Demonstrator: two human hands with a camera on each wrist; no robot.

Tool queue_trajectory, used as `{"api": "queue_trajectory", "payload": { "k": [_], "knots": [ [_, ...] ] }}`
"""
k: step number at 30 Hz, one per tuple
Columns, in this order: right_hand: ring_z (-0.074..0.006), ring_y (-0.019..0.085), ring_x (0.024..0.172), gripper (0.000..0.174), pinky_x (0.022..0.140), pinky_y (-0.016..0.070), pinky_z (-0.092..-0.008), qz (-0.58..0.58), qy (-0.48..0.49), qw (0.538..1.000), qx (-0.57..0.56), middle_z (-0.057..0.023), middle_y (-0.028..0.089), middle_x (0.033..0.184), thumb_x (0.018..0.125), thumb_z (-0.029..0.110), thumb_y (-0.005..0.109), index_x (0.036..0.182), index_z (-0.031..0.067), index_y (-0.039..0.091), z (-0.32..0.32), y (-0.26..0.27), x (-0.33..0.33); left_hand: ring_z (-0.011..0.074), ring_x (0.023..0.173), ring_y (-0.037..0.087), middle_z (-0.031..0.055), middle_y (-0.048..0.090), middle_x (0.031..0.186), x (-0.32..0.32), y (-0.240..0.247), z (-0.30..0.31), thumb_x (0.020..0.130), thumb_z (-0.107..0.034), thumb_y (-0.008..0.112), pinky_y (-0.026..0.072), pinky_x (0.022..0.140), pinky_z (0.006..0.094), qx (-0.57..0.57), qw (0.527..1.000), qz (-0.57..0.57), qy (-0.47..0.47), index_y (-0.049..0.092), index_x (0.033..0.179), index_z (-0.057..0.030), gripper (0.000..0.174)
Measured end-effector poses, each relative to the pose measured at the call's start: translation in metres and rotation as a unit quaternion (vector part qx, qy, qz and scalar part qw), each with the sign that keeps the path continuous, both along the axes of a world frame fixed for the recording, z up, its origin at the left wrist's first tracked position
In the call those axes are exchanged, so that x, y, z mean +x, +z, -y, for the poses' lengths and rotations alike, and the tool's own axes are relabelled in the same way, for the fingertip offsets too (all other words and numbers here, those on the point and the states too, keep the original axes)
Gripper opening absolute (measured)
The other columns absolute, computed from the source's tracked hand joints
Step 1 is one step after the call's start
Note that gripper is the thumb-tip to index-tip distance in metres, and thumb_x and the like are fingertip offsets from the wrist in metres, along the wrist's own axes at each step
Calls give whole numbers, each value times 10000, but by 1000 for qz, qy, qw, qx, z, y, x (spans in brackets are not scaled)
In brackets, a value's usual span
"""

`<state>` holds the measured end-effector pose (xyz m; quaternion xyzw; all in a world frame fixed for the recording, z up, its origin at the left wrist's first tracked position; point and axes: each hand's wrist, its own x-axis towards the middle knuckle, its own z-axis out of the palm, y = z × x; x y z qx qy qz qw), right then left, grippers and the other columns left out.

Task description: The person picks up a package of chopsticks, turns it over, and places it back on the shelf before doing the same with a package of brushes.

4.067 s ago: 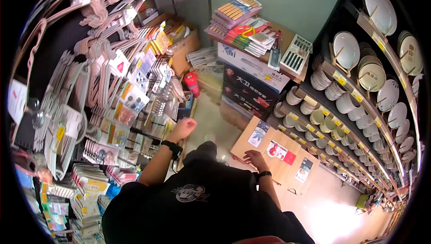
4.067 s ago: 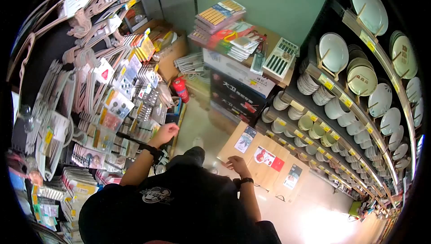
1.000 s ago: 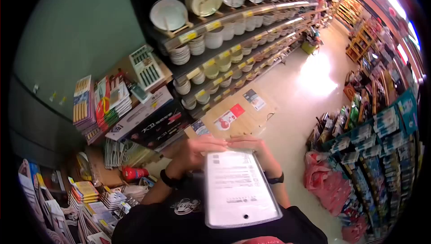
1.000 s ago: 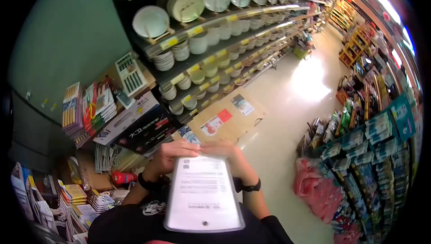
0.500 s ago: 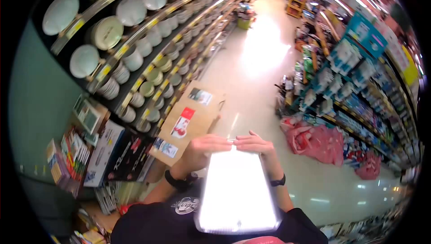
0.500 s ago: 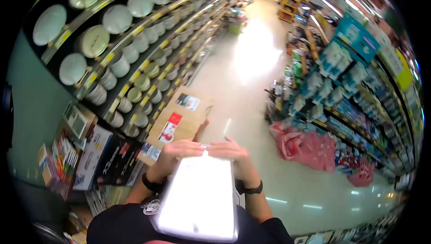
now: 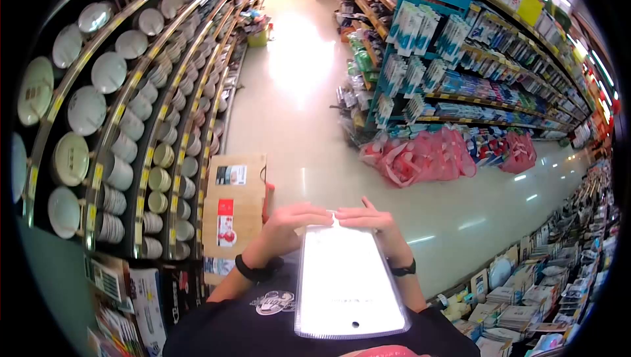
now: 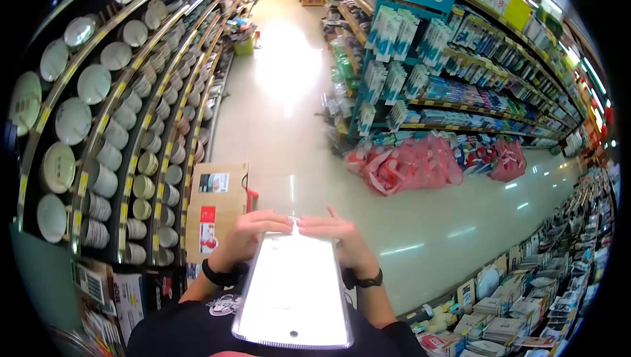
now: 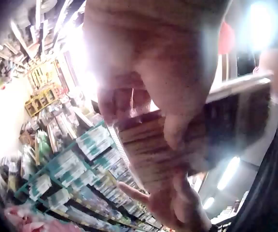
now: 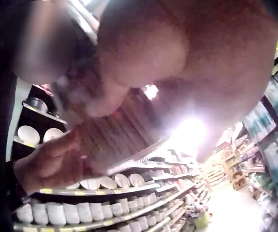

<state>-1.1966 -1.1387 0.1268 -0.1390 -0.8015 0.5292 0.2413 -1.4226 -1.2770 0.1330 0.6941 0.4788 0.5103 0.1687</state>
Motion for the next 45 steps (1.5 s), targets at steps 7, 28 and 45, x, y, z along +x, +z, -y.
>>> {"api": "queue_trajectory", "payload": {
  "k": [7, 28, 45],
  "knots": [
    [-184, 694, 969, 247, 947, 486, -431, 19, -19, 999, 23, -93, 749, 1049, 871, 109, 748, 1108, 39, 745, -54, -4, -52, 272, 881, 722, 154, 744, 963, -59, -7, -68, 873, -140, 771, 552, 818, 347, -26, 998, 43, -45, 714, 1125, 12, 300],
    [-246, 719, 1007, 309, 1067, 435, -473, 24, -325, 931, -165, -152, 754, 1082, 848, 176, 743, 1120, 28, 746, -118, -20, 5, 233, 904, 703, 105, 735, 1061, -31, -16, -284, 857, -122, 775, 546, 808, 359, -286, 907, 108, -291, 685, 1092, -23, 270],
    [-246, 726, 835, 241, 783, 545, -321, 16, -473, 881, 12, -154, 764, 979, 856, 116, 759, 1058, -15, 741, -178, 11, 252, 190, 947, 698, 96, 737, 1078, 224, 6, -414, 847, -83, 795, 541, 864, 322, -210, 866, 44, -452, 695, 1194, -39, 363]
  ]
}}
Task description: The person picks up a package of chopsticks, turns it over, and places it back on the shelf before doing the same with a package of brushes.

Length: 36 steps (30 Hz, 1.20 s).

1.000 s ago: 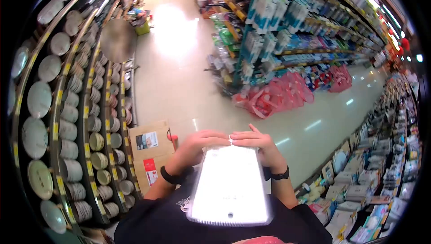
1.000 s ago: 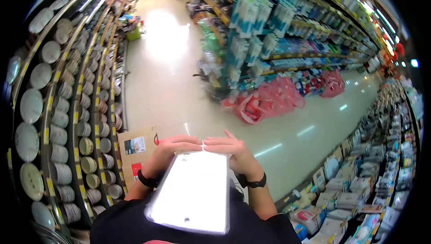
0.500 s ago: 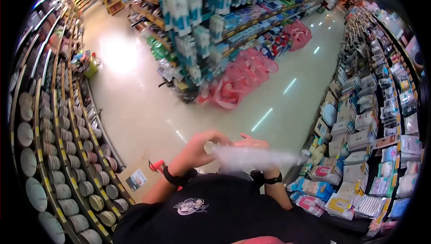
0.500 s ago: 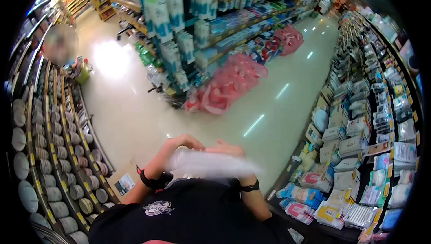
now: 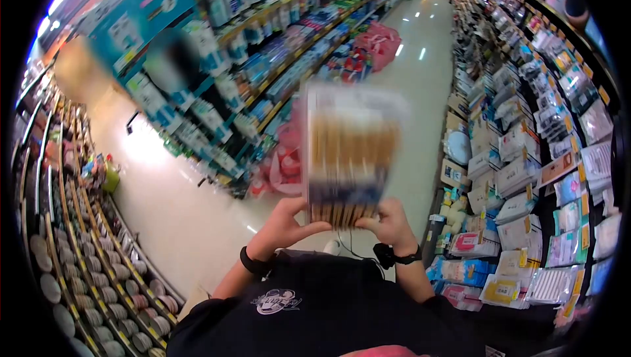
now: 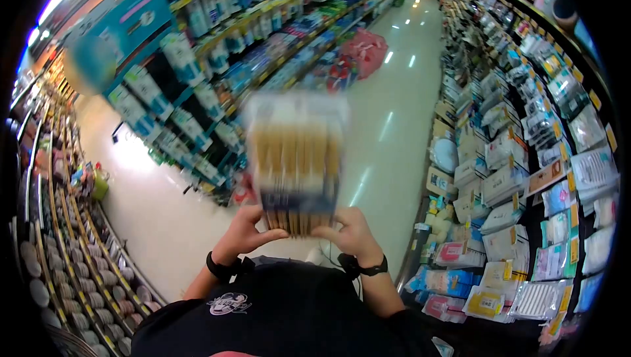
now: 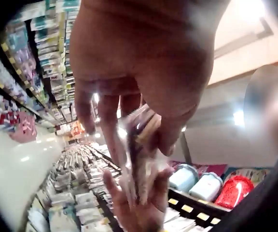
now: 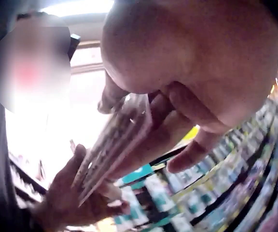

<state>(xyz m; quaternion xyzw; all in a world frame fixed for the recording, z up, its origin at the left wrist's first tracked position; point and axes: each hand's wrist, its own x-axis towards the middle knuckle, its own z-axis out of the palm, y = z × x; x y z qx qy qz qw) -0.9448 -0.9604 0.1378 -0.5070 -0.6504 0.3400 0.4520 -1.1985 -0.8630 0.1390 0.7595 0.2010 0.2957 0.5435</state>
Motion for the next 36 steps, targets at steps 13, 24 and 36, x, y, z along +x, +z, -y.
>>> {"api": "queue_trajectory", "payload": {
  "k": [13, 24, 36],
  "knots": [
    [-202, 708, 907, 199, 797, 553, -322, -101, -212, 967, -100, -135, 746, 1004, 877, 49, 708, 1063, -13, 743, 10, -26, 118, 175, 951, 703, 103, 743, 1047, 177, -10, -81, 873, -91, 743, 538, 848, 319, 13, 984, -96, -149, 697, 1167, -16, 306],
    [-225, 708, 946, 228, 863, 535, -346, -64, -269, 950, -147, -128, 750, 1056, 878, 152, 752, 1030, -18, 739, -96, -44, 248, 188, 916, 715, 105, 745, 1024, 312, -46, -212, 870, -67, 741, 536, 847, 318, -106, 971, -66, -205, 669, 1224, -10, 366],
    [-280, 711, 994, 274, 888, 551, -374, 42, -205, 975, 69, -159, 728, 1176, 902, 179, 735, 1117, 10, 740, -223, 4, 387, 173, 957, 697, 99, 753, 1054, 486, -37, -348, 821, -90, 805, 533, 872, 302, 4, 953, 76, -293, 740, 1082, -29, 276]
  ]
}}
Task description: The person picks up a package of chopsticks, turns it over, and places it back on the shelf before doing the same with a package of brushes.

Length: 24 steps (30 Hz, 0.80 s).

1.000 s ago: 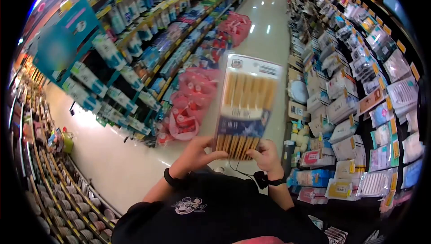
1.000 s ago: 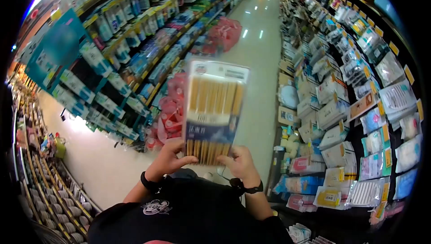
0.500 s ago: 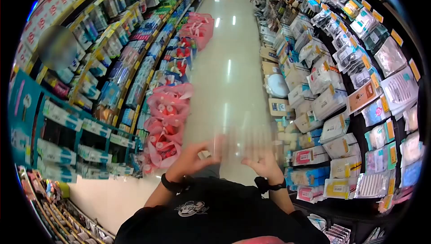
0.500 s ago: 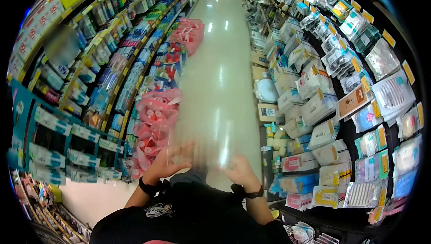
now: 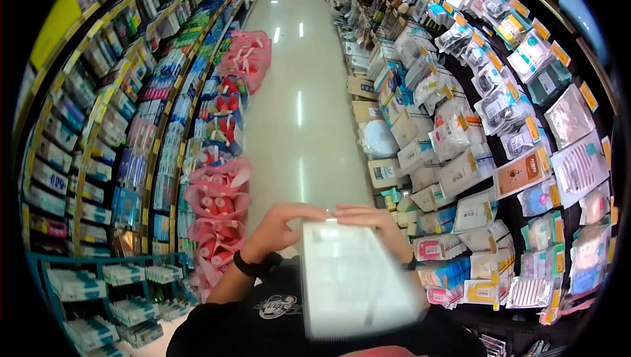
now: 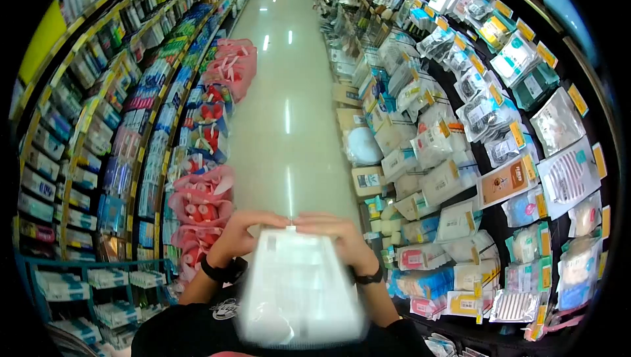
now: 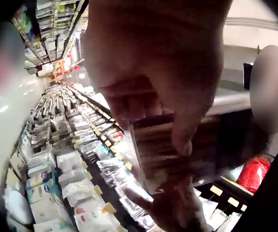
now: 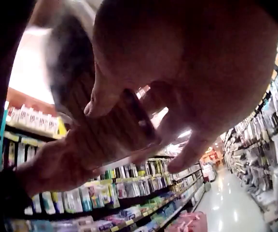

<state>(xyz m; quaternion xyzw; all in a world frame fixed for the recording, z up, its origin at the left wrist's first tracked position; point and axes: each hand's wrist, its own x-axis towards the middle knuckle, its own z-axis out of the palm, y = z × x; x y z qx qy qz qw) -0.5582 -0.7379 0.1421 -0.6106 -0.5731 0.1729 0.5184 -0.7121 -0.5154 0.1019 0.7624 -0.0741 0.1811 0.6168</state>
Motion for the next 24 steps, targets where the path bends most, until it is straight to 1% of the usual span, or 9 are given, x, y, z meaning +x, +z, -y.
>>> {"api": "queue_trajectory", "payload": {
  "k": [3, 4, 5, 9, 12, 13, 17, 21, 24],
  "knots": [
    [-301, 695, 1042, 272, 932, 532, -392, -173, -73, 972, -140, -162, 727, 1170, 876, 114, 717, 1121, 0, 741, -1, -10, 19, 177, 929, 710, 112, 755, 1067, 26, 31, -8, 861, -45, 738, 545, 844, 315, 9, 993, -119, 10, 716, 1141, -16, 282],
    [-305, 689, 1055, 272, 946, 525, -396, -320, -109, 914, -224, -168, 725, 1169, 865, 89, 711, 1120, -1, 742, 0, -17, 25, 191, 936, 718, 120, 755, 1090, 35, 32, -9, 862, -17, 716, 547, 856, 324, -12, 981, -191, 9, 703, 1182, -13, 320],
    [-301, 682, 1094, 278, 971, 513, -405, -355, -124, 894, -243, -183, 726, 1148, 854, 76, 710, 1120, 3, 744, -2, -24, 37, 223, 949, 723, 109, 760, 1082, 48, 4, -7, 856, -17, 710, 547, 868, 333, -191, 960, -206, -11, 722, 1157, -29, 302],
    [-304, 690, 1076, 282, 953, 522, -401, -78, -44, 996, 11, -177, 741, 1091, 849, 119, 748, 1109, 10, 747, -33, -13, 87, 192, 889, 723, 103, 761, 1006, 105, 1, -29, 878, -109, 765, 544, 857, 305, 14, 1000, 21, 0, 742, 1074, -10, 221],
    [-285, 700, 1057, 305, 935, 518, -395, -168, -49, 967, -184, -161, 746, 1113, 832, 126, 762, 1119, 25, 752, -31, -14, 137, 232, 1004, 725, 121, 758, 1077, 127, 12, -37, 831, -77, 775, 536, 918, 327, 84, 981, -172, 8, 746, 1086, -25, 262],
    [-271, 716, 997, 301, 898, 531, -377, -261, -69, 936, -225, -152, 750, 1095, 842, 143, 768, 1119, 27, 749, -34, 0, 147, 249, 982, 732, 125, 763, 1060, 139, 13, -35, 818, -116, 799, 543, 881, 337, -56, 962, -269, -16, 742, 1113, -41, 309],
    [-277, 723, 911, 291, 816, 545, -352, 45, -2, 998, 54, -141, 754, 1062, 859, 179, 778, 1103, 23, 746, -67, -11, 216, 219, 907, 730, 115, 761, 1045, 208, 27, -57, 854, -166, 803, 541, 829, 323, 147, 988, 30, 23, 742, 1112, -46, 290],
    [-316, 700, 1074, 299, 921, 537, -386, -202, -52, 941, -266, -127, 742, 1147, 824, 122, 781, 1110, 37, 749, -64, 11, 269, 277, 995, 718, 137, 746, 1089, 252, 22, -60, 816, -106, 800, 545, 867, 344, -35, 976, -216, -9, 719, 1159, -49, 357],
    [-246, 730, 973, 244, 849, 554, -337, -18, 25, 998, 52, -127, 757, 1069, 879, 124, 757, 1094, 10, 742, -86, -4, 308, 247, 900, 716, 147, 742, 1059, 292, 36, -72, 854, -115, 792, 538, 830, 324, 137, 990, 41, 21, 705, 1158, -28, 329]
  ]
}}
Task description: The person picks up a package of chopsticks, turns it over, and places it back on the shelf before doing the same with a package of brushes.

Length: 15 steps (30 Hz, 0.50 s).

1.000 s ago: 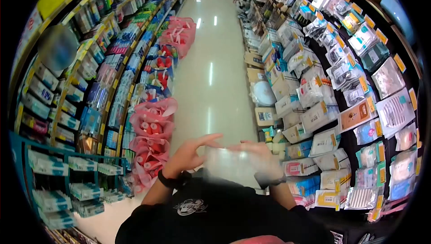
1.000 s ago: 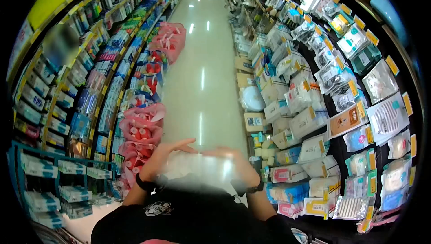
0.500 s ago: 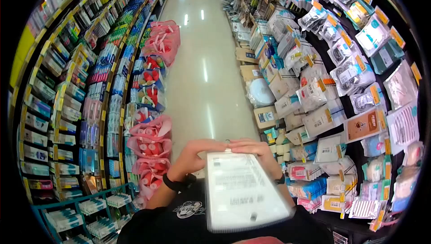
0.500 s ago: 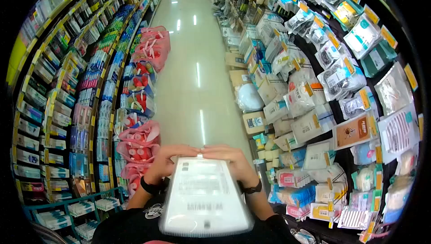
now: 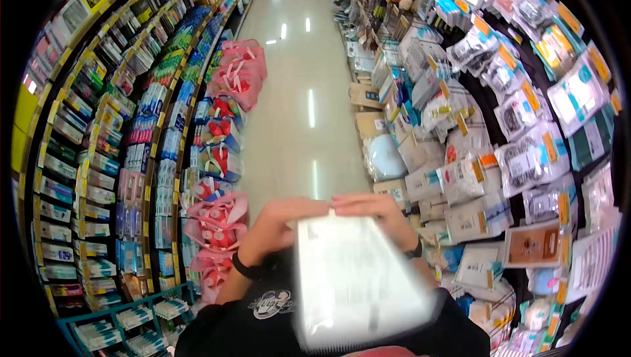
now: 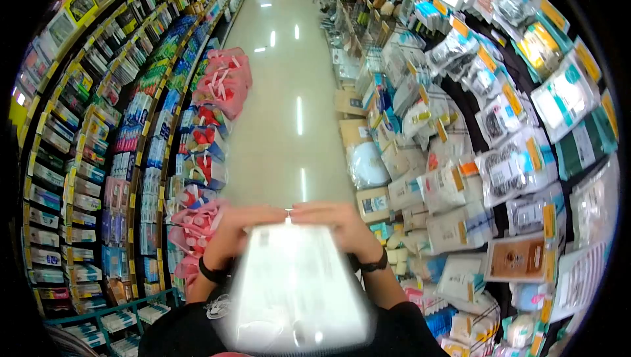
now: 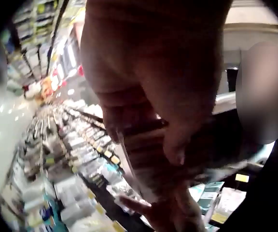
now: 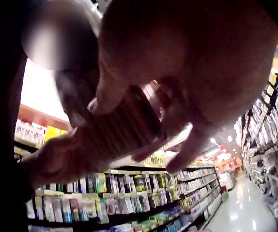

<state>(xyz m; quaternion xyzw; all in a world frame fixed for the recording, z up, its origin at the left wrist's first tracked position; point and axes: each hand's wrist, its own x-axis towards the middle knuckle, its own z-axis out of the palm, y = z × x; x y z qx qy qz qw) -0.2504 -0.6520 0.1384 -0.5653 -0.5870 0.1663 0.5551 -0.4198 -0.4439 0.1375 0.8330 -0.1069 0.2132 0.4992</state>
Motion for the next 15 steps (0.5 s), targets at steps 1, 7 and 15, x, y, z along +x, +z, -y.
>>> {"api": "queue_trajectory", "payload": {
  "k": [1, 7, 15],
  "knots": [
    [-228, 731, 969, 233, 846, 553, -324, 32, 10, 999, -5, -133, 761, 1048, 881, 107, 746, 1090, 3, 744, -5, 2, 11, 234, 918, 715, 153, 737, 1053, 5, 4, -3, 840, -97, 797, 537, 850, 323, 15, 999, -29, 8, 700, 1149, -15, 334],
    [-235, 696, 1088, 305, 941, 532, -353, -86, 31, 988, -128, -135, 749, 1125, 851, 112, 776, 1144, 30, 743, -52, -10, 64, 243, 980, 720, 136, 736, 1097, 42, -7, -37, 811, -92, 813, 545, 875, 331, -144, 977, -138, 69, 681, 1174, -10, 395],
    [-291, 712, 1033, 274, 945, 530, -378, -117, 41, 980, -153, -151, 747, 1116, 853, 128, 775, 1098, 9, 743, -167, -16, 125, 205, 977, 715, 118, 751, 1062, 106, -27, -142, 799, -62, 820, 547, 872, 316, -242, 955, -131, 106, 694, 1092, 12, 327]
  ]
}}
